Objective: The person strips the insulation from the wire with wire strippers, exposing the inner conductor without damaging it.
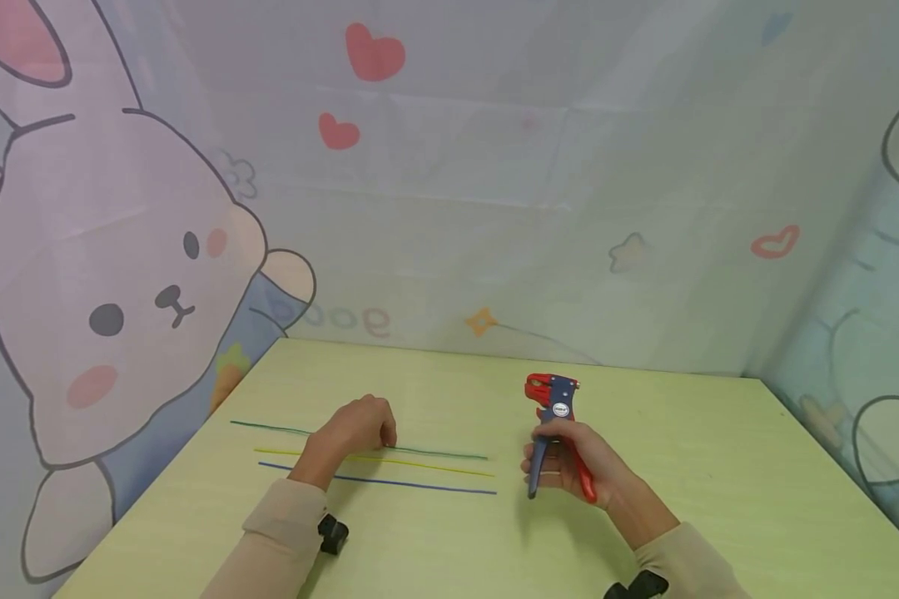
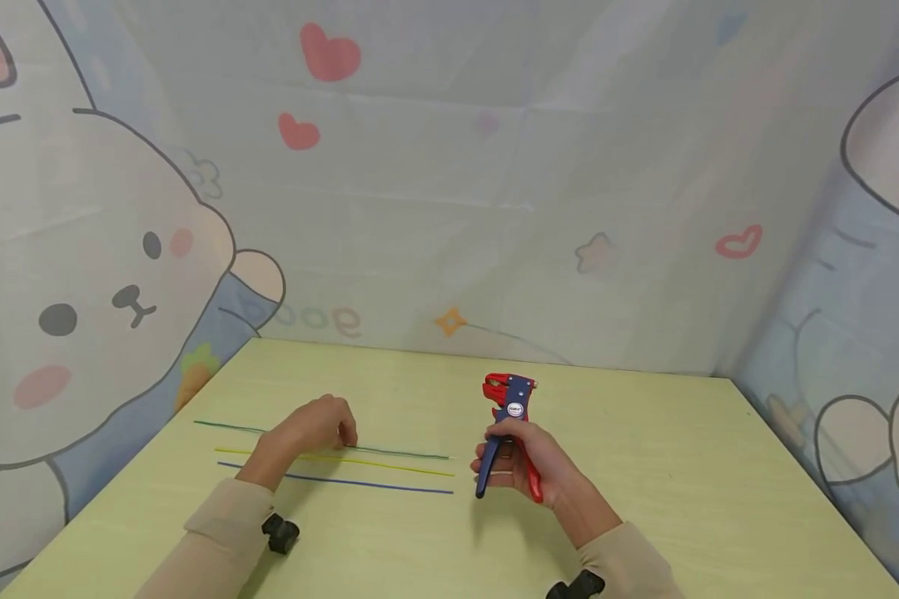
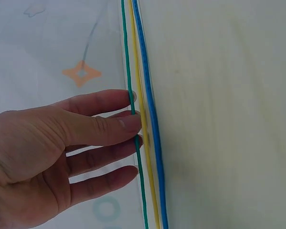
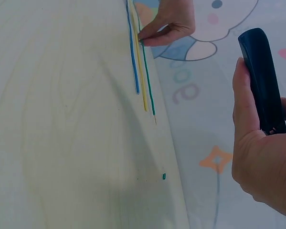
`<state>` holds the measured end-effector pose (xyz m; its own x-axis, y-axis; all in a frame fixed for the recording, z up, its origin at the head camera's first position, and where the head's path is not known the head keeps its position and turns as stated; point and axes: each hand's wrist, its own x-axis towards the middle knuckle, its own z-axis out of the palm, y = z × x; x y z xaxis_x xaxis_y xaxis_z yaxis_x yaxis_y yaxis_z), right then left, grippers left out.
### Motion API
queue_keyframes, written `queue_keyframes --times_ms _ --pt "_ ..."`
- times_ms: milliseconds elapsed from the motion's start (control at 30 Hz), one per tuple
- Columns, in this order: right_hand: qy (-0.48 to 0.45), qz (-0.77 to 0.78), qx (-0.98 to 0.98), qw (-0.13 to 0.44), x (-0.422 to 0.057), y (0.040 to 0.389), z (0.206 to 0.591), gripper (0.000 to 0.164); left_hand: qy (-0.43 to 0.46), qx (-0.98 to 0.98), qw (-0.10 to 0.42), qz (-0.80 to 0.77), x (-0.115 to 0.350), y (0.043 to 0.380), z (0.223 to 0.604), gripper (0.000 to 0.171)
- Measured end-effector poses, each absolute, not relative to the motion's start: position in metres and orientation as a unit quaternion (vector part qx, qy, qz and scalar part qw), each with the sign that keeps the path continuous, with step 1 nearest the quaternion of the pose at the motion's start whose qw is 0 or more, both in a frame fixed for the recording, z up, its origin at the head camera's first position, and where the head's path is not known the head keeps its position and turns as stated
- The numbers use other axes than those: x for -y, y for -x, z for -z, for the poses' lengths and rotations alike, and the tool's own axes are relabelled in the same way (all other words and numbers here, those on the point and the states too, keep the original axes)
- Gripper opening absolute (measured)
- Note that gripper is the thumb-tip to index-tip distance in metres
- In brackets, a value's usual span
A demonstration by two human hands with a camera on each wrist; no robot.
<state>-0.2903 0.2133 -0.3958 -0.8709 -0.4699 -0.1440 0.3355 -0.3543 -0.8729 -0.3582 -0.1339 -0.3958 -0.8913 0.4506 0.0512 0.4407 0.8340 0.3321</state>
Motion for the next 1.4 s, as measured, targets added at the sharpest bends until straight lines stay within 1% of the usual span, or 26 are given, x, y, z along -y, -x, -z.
queue_keyframes --times_ms 100,267,467,533,633,800,967,1100,1400 --pt "0.065 0.819 -0.514 0.246 -0.212 0.290 0.395 0.020 -0.228 -0.959 0.015 -0.167 0.135 0.358 0.395 0.029" --pt "0.062 0.815 -0.520 0.249 -0.210 0.290 0.394 0.017 -0.228 -0.959 0.019 -0.168 0.136 0.358 0.394 0.026" --pt "0.053 0.815 -0.523 0.242 -0.212 0.289 0.395 0.013 -0.238 -0.950 0.039 -0.197 0.136 0.359 0.392 0.025" --pt "0.053 0.814 -0.525 0.243 -0.213 0.288 0.397 0.013 -0.252 -0.941 0.044 -0.222 0.138 0.359 0.394 0.025" --pt "0.055 0.812 -0.526 0.248 -0.214 0.288 0.400 0.013 -0.275 -0.911 0.060 -0.300 0.141 0.357 0.397 0.027" --pt "0.060 0.810 -0.529 0.246 -0.218 0.290 0.399 0.017 -0.336 -0.841 0.101 -0.412 0.146 0.353 0.405 0.029" --pt "0.067 0.814 -0.519 0.252 -0.220 0.290 0.395 0.020 -0.361 -0.831 0.113 -0.407 0.151 0.354 0.408 0.032" --pt "0.076 0.812 -0.517 0.262 -0.219 0.289 0.393 0.020 -0.361 -0.839 0.122 -0.388 0.155 0.355 0.410 0.034" --pt "0.082 0.807 -0.522 0.263 -0.215 0.290 0.392 0.018 -0.344 -0.849 0.134 -0.378 0.166 0.358 0.417 0.040"
